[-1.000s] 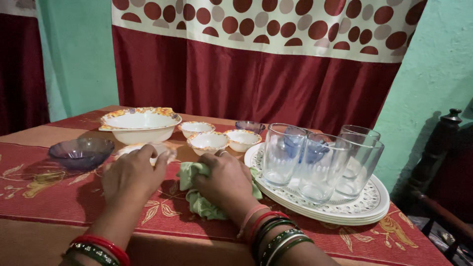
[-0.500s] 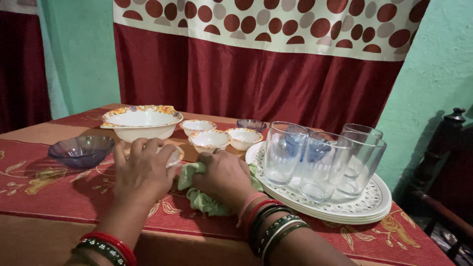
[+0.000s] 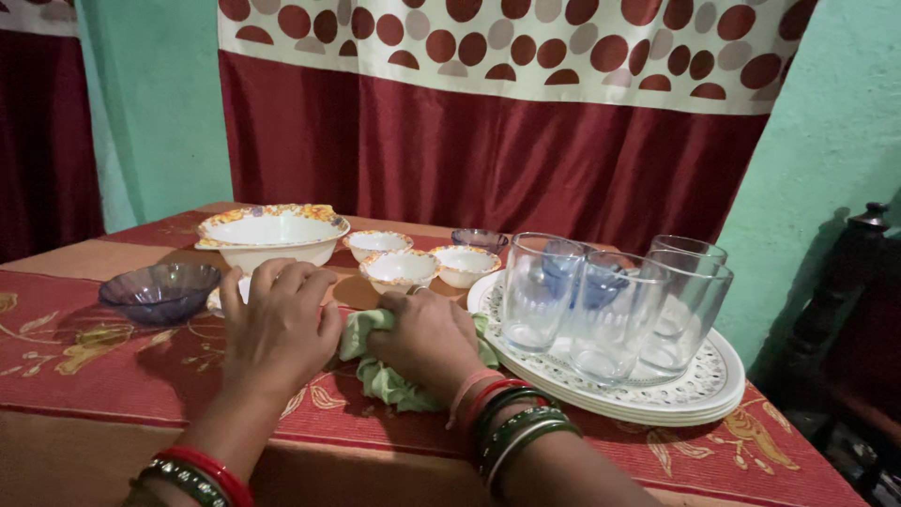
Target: The person dries several small bowls and glasses with a green cloth on a table. They wipe each item individually and place them on a tray or the table surface.
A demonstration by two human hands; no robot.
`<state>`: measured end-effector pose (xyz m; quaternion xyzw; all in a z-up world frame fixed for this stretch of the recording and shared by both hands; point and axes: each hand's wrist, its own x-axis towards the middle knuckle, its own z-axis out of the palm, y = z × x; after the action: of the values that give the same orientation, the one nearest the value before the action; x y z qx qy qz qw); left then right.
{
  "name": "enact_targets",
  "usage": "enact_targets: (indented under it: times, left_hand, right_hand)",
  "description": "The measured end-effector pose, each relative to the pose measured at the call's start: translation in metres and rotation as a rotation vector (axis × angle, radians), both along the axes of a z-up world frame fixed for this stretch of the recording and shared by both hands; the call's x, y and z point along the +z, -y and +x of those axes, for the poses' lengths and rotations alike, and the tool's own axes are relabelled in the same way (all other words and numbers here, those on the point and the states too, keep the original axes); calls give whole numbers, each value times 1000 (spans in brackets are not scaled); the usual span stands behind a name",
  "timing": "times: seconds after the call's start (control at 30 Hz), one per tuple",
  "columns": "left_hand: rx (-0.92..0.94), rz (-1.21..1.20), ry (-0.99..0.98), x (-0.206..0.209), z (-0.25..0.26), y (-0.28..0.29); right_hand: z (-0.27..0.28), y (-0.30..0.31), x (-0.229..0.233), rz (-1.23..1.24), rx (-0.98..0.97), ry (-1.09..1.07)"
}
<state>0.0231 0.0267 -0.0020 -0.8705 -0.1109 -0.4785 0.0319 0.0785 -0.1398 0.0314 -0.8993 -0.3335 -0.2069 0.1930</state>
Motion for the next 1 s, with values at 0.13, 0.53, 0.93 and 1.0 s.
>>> enact_targets:
  times: [0.13,0.53,0.93,1.0]
  left_hand:
    - [-216,-55,148,3,2,7]
    - [-743,56,-88,57,38,111]
    - [-645,128,-164,60,43,138]
    - [-702,146,-90,63,46,145]
  right_hand:
    - [5,1,-6,67,50,-9]
    - [11,-3,-3,26,69,38]
    - [7,-2,-2,67,66,-17]
    - [10,1,-1,73,60,-20]
